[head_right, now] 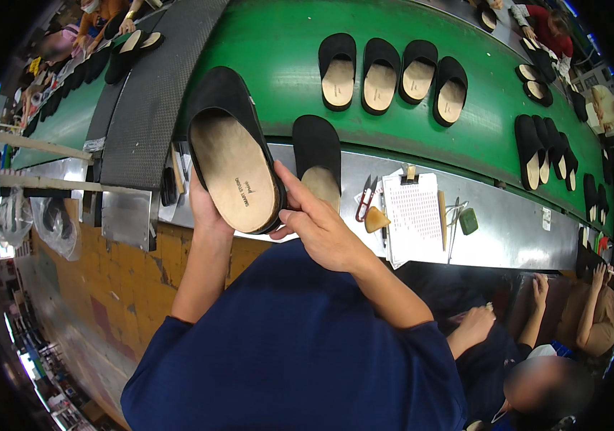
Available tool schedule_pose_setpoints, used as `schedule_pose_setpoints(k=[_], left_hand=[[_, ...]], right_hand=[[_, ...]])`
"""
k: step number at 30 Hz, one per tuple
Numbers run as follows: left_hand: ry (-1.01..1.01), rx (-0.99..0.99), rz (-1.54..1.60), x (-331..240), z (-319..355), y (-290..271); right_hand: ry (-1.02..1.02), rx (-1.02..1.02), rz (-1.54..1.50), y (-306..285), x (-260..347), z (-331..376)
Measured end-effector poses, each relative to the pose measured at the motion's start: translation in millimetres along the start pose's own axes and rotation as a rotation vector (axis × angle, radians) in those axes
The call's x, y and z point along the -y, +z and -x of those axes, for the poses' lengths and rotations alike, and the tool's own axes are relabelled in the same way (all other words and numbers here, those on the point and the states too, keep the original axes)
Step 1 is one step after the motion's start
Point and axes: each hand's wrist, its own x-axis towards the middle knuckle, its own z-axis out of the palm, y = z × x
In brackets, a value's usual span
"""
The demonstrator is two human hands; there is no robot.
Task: The person picks up pairs of black slippers from a green conveyor belt, turns them over to inspect the soles, and uses a small metal tool to scrape or clean the inner lining. The person places the slippers back on the belt after inspection.
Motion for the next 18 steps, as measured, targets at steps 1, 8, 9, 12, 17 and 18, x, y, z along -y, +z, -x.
schedule_pose_setpoints(k=[1, 8, 9, 12, 17, 18], left_hand=[[-0.005, -0.011, -0.005, 0.2, 0.7, 1.0], [-0.031, -0.016, -0.071, 1.3, 1.4, 6.2], [-0.045, -0.023, -0.069, 1.8, 0.4, 5.5], [-0.067, -0.056, -0.073, 2.7, -0.5, 0.1], [-0.068, -0.070, -0.053, 3.9, -0.5, 0.3], [-0.065, -0.052, -0.045, 3.5, -0.2, 0.1]], right_hand=[[0.004, -0.001, 0.012, 0.1, -0.1, 0.6], [-0.024, -0.026, 0.064, 3.8, 2.5, 5.1], [-0.039, -0.038, 0.055, 5.3, 1.6, 5.6], [-0.078, -0.069, 0.077, 6.4, 1.2, 5.4], [-0.061, -0.071, 0.088, 5.1, 2.6, 4.1], [-0.059, -0.072, 0.086, 5.5, 3.1, 3.7]])
